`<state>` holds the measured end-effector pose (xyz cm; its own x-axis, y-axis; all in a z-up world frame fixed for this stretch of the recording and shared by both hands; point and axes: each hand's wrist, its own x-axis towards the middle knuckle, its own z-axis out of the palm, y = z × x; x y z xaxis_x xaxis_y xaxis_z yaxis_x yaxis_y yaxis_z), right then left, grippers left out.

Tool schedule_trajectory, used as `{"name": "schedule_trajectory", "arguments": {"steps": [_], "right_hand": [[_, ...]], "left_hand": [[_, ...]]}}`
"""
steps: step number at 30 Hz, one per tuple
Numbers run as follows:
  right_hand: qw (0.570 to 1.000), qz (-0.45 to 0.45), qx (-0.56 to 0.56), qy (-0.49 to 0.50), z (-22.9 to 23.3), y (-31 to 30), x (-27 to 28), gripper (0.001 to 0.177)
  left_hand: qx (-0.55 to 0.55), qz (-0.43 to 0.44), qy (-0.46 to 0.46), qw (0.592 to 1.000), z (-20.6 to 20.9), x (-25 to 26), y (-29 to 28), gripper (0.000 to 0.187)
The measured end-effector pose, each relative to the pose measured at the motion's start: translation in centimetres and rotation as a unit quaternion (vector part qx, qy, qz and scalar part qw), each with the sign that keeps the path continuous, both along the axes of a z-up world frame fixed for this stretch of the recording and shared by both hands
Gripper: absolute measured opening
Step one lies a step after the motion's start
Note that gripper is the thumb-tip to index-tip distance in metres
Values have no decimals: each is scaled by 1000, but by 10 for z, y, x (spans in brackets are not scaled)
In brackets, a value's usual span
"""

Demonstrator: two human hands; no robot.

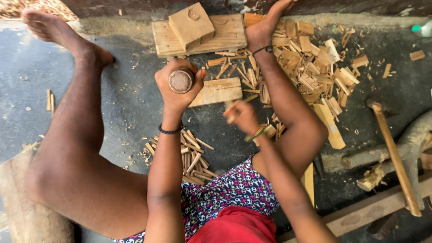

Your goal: The person sits on the floor and uses a wooden mallet to strike a chisel, carving small rectangular pieces from a larger block of wood. The person repeatedly positions the chisel and strikes it to produce uniform wooden sticks, which accumulate on the floor.

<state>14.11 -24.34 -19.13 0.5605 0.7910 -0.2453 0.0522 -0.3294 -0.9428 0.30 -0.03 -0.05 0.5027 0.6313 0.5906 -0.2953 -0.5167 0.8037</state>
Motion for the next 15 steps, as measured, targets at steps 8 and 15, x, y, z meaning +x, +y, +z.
{"name": "schedule_trajectory", "arguments": {"steps": [8, 15], "right_hand": [[957, -102, 157, -221, 43, -12, -9, 18], [963, -170, 46, -203, 49, -80, 117, 20]], "left_hand": [[-33, -20, 10, 999, -13, -5, 3, 25], [-86, -37, 11, 996, -35, 3, 2, 23]]}}
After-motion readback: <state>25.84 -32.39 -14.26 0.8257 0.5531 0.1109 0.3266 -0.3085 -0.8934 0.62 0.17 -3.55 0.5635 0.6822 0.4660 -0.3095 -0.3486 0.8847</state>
